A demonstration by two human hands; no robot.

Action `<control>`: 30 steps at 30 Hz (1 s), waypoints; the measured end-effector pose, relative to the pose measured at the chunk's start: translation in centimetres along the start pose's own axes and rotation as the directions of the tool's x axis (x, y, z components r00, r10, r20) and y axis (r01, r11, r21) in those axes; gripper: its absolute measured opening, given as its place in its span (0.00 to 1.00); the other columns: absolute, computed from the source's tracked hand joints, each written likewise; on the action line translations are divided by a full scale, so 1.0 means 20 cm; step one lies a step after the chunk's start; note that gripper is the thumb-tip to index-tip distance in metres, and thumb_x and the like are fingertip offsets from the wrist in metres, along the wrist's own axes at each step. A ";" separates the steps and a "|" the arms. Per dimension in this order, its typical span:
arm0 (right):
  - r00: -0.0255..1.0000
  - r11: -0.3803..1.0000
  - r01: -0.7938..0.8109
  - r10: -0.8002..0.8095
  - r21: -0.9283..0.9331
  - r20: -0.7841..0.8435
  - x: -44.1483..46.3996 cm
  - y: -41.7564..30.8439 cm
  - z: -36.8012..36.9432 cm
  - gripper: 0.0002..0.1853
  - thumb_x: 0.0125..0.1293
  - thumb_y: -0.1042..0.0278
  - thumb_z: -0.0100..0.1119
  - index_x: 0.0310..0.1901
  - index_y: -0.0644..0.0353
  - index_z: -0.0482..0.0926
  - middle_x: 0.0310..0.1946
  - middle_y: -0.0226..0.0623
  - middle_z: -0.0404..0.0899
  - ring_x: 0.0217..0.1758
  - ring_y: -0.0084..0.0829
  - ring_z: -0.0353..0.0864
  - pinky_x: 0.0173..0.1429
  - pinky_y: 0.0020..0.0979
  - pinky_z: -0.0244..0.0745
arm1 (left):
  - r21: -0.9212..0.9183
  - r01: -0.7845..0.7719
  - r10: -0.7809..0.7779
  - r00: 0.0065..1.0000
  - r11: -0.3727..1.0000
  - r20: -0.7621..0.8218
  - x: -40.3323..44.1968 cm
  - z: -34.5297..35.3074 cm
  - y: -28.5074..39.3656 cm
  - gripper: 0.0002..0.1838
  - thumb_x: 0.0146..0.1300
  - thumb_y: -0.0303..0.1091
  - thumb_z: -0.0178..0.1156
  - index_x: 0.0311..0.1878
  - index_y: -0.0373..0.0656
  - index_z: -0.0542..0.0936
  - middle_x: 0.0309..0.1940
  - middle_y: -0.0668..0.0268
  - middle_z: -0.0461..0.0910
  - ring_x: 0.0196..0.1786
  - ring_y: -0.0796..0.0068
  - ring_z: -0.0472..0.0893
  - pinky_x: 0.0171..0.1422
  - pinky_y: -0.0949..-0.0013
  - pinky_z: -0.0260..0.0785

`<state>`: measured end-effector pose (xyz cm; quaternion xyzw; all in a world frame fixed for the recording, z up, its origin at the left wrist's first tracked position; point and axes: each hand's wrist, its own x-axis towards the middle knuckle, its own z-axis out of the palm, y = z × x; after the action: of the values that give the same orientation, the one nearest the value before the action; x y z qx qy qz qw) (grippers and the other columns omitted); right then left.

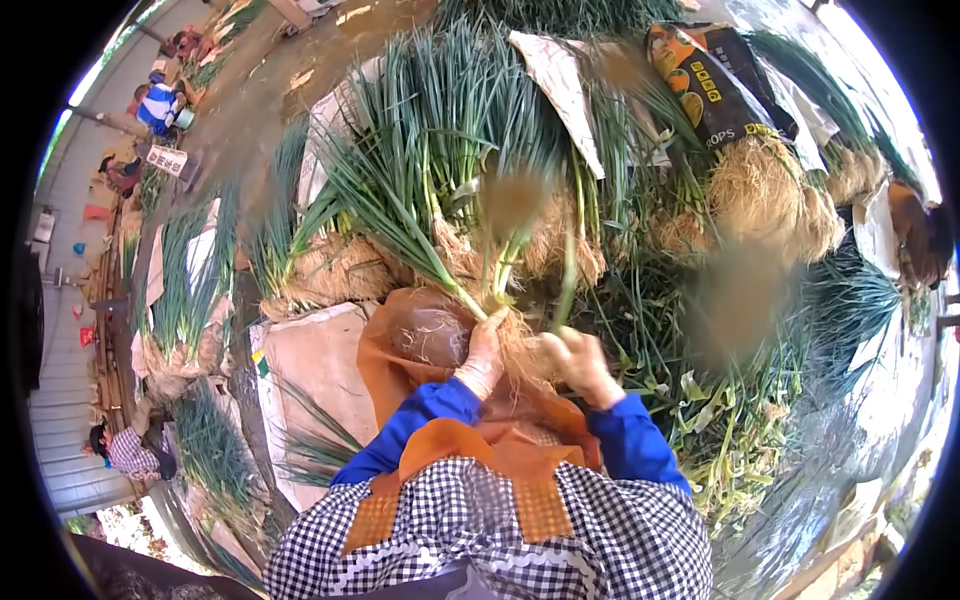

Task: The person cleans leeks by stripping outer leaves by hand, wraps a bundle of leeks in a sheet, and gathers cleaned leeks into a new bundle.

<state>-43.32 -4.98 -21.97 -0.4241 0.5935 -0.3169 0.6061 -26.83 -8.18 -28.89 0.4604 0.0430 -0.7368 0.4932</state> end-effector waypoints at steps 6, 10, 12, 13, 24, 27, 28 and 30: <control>0.999 0.468 -0.036 -0.002 -0.883 -0.042 0.17 0.31 -0.43 0.23 0.60 0.47 0.57 0.42 0.63 0.76 0.31 0.37 0.81 0.29 0.34 0.80 0.36 0.32 0.75 | 0.131 -0.019 0.017 1.000 0.991 0.016 0.02 -0.03 -0.01 0.06 0.59 0.32 0.56 0.36 0.42 0.78 0.25 0.69 0.77 0.25 0.77 0.76 0.31 0.74 0.71; 0.915 0.788 0.391 -0.388 -0.476 0.109 0.32 -0.04 0.04 0.28 0.58 0.41 0.54 0.42 0.63 0.76 0.34 0.45 0.81 0.37 0.44 0.81 0.43 0.35 0.75 | 0.282 -0.104 0.083 0.993 0.954 0.085 -0.04 -0.03 -0.02 0.08 0.57 0.32 0.56 0.35 0.38 0.78 0.26 0.70 0.77 0.26 0.77 0.75 0.32 0.76 0.69; 0.864 0.511 0.440 -0.466 -0.739 0.191 0.44 -0.01 0.14 0.19 0.60 0.48 0.55 0.35 0.59 0.76 0.28 0.40 0.78 0.29 0.41 0.79 0.34 0.36 0.74 | 0.214 0.055 -0.083 0.989 0.975 0.125 0.00 -0.09 0.00 0.09 0.58 0.31 0.53 0.36 0.36 0.77 0.26 0.65 0.77 0.28 0.72 0.77 0.34 0.71 0.72; 0.798 0.336 0.497 -0.539 -0.800 0.269 0.50 0.03 0.18 0.15 0.61 0.52 0.55 0.32 0.56 0.76 0.24 0.37 0.76 0.25 0.37 0.77 0.28 0.36 0.72 | 0.181 0.118 -0.148 0.975 0.976 0.164 -0.01 -0.10 0.03 0.09 0.59 0.31 0.52 0.37 0.36 0.76 0.26 0.63 0.77 0.29 0.70 0.78 0.35 0.69 0.73; 0.961 0.050 0.246 -0.139 -0.968 0.237 0.05 0.09 -0.30 0.16 0.56 0.54 0.59 0.45 0.47 0.77 0.23 0.32 0.77 0.26 0.29 0.80 0.30 0.32 0.74 | -0.072 0.017 -0.011 0.996 0.997 0.089 -0.02 -0.03 0.10 0.08 0.60 0.30 0.53 0.39 0.36 0.73 0.25 0.68 0.74 0.23 0.76 0.74 0.26 0.78 0.68; 0.995 0.370 -0.060 -0.057 -0.927 -0.087 0.14 0.14 -0.39 0.21 0.58 0.51 0.59 0.47 0.58 0.75 0.31 0.41 0.80 0.35 0.38 0.82 0.40 0.35 0.76 | 0.312 -0.066 0.042 0.996 0.948 0.083 -0.10 0.04 0.10 0.05 0.57 0.29 0.56 0.33 0.38 0.78 0.24 0.67 0.77 0.26 0.77 0.77 0.29 0.78 0.70; 0.974 0.599 0.119 -0.224 -0.792 -0.022 0.20 0.08 -0.29 0.22 0.59 0.51 0.59 0.49 0.58 0.74 0.32 0.41 0.81 0.36 0.36 0.81 0.41 0.33 0.75 | 0.345 -0.096 0.058 0.991 0.934 0.120 -0.08 0.05 0.09 0.06 0.56 0.31 0.57 0.31 0.37 0.78 0.22 0.66 0.77 0.24 0.77 0.76 0.27 0.77 0.69; 0.966 0.871 0.254 -0.246 -0.421 0.075 0.21 -0.05 -0.08 0.24 0.60 0.53 0.59 0.54 0.58 0.73 0.33 0.39 0.80 0.36 0.32 0.79 0.43 0.30 0.73 | 0.430 -0.083 0.021 0.989 0.899 0.148 -0.15 0.03 0.09 0.06 0.57 0.30 0.55 0.33 0.38 0.79 0.22 0.68 0.77 0.21 0.77 0.75 0.25 0.76 0.69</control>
<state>-44.46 -9.39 -22.94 -0.6224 0.5829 -0.2510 0.4581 -25.55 -7.48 -25.67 0.5069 -0.1694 -0.7449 0.3994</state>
